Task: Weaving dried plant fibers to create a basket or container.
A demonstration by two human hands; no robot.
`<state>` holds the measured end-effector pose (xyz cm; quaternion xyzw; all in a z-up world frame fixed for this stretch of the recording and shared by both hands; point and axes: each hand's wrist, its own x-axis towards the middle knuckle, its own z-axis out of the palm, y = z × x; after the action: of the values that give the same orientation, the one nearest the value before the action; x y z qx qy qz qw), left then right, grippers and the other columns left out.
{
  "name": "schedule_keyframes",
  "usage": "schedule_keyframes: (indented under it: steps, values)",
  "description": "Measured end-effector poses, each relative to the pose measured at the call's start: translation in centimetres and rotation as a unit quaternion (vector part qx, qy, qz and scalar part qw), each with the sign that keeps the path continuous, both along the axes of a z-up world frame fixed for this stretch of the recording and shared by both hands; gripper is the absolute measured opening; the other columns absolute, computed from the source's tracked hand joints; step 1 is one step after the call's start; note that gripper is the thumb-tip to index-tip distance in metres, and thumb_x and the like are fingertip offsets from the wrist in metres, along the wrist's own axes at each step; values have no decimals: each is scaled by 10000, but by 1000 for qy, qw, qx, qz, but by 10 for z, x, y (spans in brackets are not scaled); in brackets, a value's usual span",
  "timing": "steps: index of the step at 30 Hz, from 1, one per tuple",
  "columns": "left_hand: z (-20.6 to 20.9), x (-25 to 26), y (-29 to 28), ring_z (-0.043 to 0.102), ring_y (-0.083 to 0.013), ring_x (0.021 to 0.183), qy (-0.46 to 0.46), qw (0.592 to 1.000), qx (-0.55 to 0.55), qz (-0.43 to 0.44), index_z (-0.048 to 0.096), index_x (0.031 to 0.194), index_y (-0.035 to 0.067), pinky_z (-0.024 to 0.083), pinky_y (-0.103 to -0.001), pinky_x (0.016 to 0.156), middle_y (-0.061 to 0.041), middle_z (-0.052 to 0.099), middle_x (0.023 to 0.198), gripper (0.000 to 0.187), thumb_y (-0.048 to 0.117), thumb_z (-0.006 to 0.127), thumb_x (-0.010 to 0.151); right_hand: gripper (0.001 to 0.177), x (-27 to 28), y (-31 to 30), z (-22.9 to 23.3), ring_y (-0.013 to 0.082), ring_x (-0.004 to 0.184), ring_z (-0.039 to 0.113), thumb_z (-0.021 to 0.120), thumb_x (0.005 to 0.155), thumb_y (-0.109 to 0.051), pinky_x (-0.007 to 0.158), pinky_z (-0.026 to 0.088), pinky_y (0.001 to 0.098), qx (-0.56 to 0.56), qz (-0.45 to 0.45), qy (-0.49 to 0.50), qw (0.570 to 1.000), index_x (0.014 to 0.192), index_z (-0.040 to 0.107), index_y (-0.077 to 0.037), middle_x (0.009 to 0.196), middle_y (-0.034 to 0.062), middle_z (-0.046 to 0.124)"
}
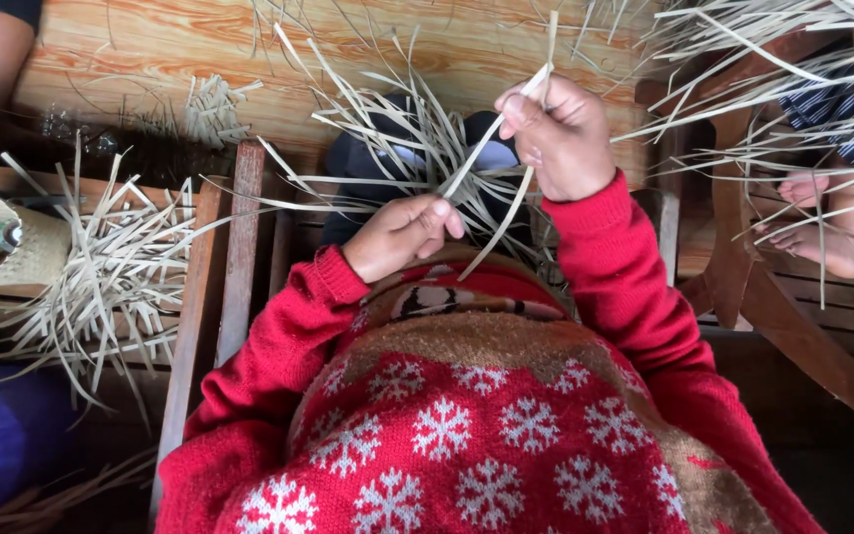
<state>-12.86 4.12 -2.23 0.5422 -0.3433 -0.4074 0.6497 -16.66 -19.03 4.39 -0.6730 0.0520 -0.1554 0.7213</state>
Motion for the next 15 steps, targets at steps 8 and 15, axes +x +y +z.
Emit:
schedule_keyframes:
  steps: [8,15]
  values:
    - [23,8,-19,567,-55,552,109,993,-47,-7,580,1257,-87,524,-178,492,-87,639,768,448,267,349,1108,131,-2,5,-12,60,428,467,715,869,130,356,344,181,-29,158,-75,984,990,666,130,671,219,608]
    - [11,8,-33,669,-148,799,-8,992,-92,82,705,1075,57,578,-346,801,-54,665,816,248,219,517,1075,159,-7,0,-8,125,492,548,709,841,163,424,413,229,-29,214,-95,972,992,661,149,759,227,637]
